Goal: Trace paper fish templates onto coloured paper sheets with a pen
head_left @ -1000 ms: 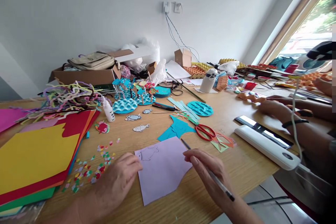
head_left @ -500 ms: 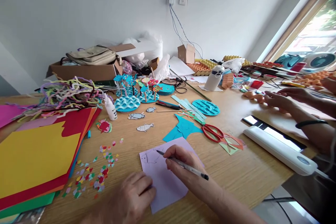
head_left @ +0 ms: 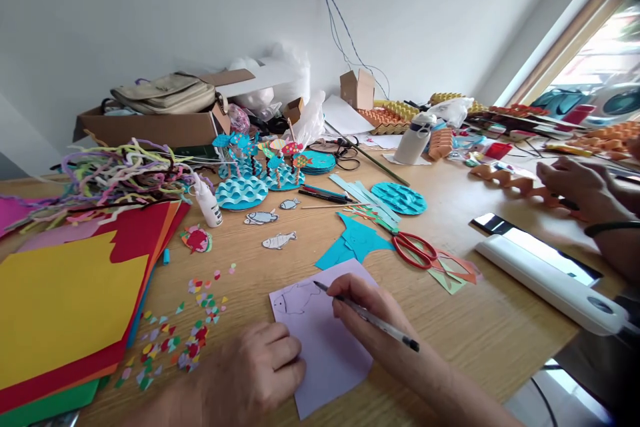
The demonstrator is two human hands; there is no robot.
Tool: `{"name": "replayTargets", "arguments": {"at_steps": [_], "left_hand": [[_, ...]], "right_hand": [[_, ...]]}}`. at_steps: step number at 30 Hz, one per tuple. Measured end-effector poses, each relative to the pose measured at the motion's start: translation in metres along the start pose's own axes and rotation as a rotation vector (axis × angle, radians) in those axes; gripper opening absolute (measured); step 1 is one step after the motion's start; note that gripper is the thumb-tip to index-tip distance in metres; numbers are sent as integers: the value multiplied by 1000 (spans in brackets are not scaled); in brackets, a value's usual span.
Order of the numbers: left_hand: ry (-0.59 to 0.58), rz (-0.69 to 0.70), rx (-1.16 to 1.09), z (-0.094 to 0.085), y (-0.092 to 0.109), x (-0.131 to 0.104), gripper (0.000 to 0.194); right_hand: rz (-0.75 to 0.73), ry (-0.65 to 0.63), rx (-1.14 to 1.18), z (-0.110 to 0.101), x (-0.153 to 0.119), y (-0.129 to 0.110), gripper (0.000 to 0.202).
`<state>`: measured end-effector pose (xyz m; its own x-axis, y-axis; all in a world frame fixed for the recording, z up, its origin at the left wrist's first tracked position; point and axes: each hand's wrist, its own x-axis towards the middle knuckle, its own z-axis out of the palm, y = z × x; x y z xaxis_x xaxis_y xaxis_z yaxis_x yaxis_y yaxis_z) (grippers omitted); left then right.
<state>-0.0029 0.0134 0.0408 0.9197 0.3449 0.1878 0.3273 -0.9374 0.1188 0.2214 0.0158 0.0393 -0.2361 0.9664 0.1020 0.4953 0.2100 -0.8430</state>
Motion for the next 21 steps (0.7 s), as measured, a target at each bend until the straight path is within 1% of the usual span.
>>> {"name": "replayTargets", "arguments": {"at_steps": [4, 9, 11, 13, 14, 15, 17, 19, 21], "left_hand": [[4, 15, 53, 9, -1, 8, 15], [-1, -20, 88, 14, 9, 11, 12], [65, -63, 101, 16, 14, 9, 13], [192, -104, 143, 20, 16, 5, 20], [238, -106, 179, 22, 16, 3, 24], [257, -88, 223, 24, 16, 2, 26], [250, -35, 311, 28, 15, -2, 29], [226, 0, 370, 31, 14, -5, 31], [223, 21, 383, 35, 13, -9, 33]], "right_hand": [[-70, 5, -9, 4, 5, -5, 7], [-143, -22, -21, 10, 4, -2, 7], [-161, -30, -40, 8, 3, 1, 8], [-183, -7, -85, 2, 3, 5, 10], [-194, 12, -124, -3, 4, 6, 11], [-205, 36, -173, -8, 5, 8, 14], [-197, 81, -301, -19, 9, 13, 19], [-156, 131, -408, -29, 11, 20, 21], [-108, 173, -450, -36, 10, 29, 20]]}}
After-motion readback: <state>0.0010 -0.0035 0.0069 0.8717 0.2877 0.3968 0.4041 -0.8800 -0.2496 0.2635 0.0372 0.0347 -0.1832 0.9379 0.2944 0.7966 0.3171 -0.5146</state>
